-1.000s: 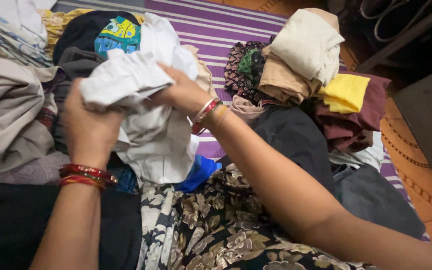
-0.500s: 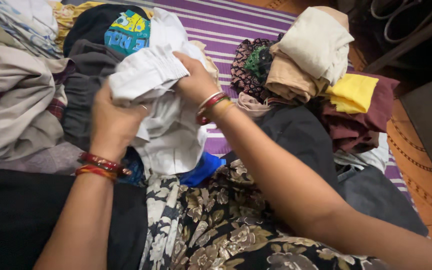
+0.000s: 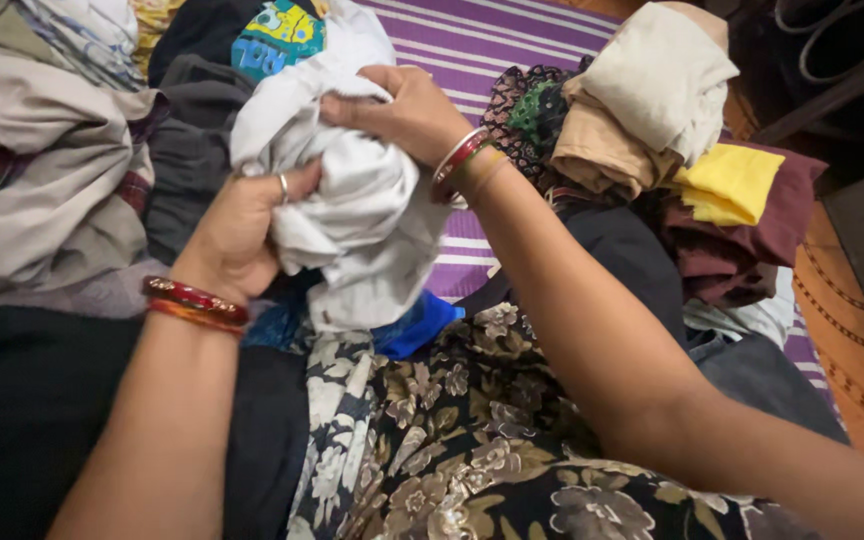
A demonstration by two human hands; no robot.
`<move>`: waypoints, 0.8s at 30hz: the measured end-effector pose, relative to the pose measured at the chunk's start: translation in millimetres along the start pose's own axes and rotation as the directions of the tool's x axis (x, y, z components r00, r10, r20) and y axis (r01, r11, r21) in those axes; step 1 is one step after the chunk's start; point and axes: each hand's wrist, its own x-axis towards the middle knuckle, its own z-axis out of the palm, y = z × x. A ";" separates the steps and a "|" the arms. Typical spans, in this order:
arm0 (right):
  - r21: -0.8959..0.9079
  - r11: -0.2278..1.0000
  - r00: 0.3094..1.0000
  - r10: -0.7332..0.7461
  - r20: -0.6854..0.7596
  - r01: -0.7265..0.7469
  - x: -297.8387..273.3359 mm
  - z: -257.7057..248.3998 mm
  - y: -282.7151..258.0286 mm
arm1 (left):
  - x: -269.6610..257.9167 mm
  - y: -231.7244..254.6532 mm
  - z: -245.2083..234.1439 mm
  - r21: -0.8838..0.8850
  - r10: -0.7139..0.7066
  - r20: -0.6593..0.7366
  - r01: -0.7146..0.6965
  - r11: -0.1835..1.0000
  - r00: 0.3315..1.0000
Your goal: The person picks up and folds a yellow garment, a white garment, and a pair of black pants by hand from a pile on the floor.
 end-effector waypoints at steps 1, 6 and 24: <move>-0.078 0.997 0.999 0.001 -0.053 -0.005 4.6 -2.2 8.2 | -0.6 -1.0 1.8 -0.136 0.001 0.100 0.013 0.991 0.995; 0.043 0.981 0.980 -0.187 -0.069 0.190 33.9 34.3 54.9 | -9.6 -8.1 -0.6 -0.355 0.160 0.161 -0.094 0.930 0.974; 0.025 1.000 0.999 -0.006 -0.038 0.007 -40.5 12.5 -45.5 | -12.5 -4.4 14.9 -0.055 0.175 0.000 -0.175 0.983 0.985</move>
